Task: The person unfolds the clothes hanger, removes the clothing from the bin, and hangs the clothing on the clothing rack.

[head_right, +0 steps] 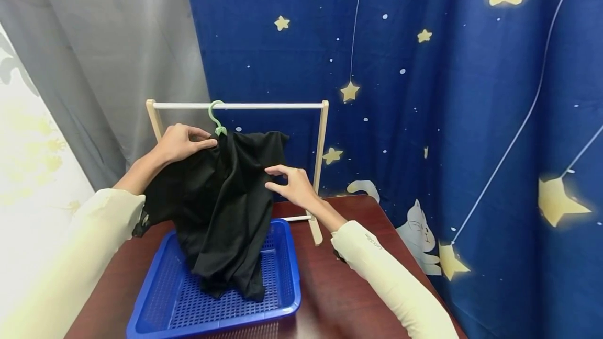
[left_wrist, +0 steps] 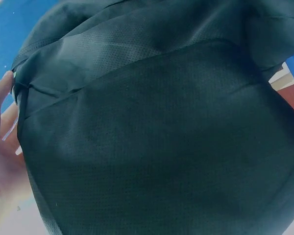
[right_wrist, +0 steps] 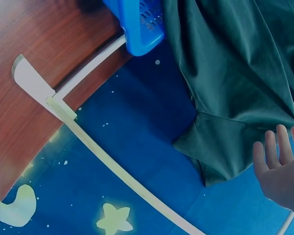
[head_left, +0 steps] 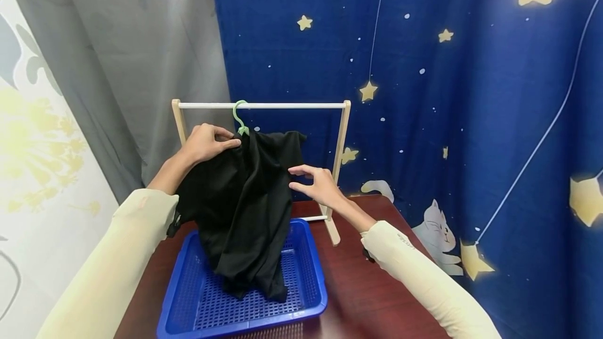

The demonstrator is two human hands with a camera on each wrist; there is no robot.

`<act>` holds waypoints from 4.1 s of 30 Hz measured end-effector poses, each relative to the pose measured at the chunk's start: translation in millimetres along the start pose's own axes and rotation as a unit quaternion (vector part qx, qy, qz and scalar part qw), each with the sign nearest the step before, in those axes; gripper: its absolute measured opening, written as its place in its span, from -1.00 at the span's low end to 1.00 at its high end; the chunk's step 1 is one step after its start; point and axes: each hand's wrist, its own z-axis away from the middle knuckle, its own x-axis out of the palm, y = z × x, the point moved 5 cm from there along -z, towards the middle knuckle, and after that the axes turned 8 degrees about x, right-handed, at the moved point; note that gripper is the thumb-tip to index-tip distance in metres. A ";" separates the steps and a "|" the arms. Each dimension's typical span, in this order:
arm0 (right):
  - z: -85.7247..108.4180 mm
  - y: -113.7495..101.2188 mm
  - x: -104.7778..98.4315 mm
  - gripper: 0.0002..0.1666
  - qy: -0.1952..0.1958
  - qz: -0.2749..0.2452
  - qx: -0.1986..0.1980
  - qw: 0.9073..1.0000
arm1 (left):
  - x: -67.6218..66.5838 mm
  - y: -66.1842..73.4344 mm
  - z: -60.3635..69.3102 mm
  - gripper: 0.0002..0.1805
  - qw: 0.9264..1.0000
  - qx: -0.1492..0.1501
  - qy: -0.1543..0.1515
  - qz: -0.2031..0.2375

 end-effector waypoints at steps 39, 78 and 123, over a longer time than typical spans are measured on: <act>24.6 16.6 36.4 -0.36 -0.079 -0.017 0.019 0.997 | 10.6 8.2 166.1 -0.36 0.982 0.166 0.096 -0.004; 76.3 28.6 152.1 0.00 -0.292 0.071 0.178 0.937 | 84.3 -72.3 314.1 -0.16 0.997 -0.002 -0.050 0.057; 102.6 47.9 229.5 -0.75 -0.092 -0.203 0.236 0.946 | 91.2 -78.0 326.0 -0.19 0.995 0.007 -0.029 0.095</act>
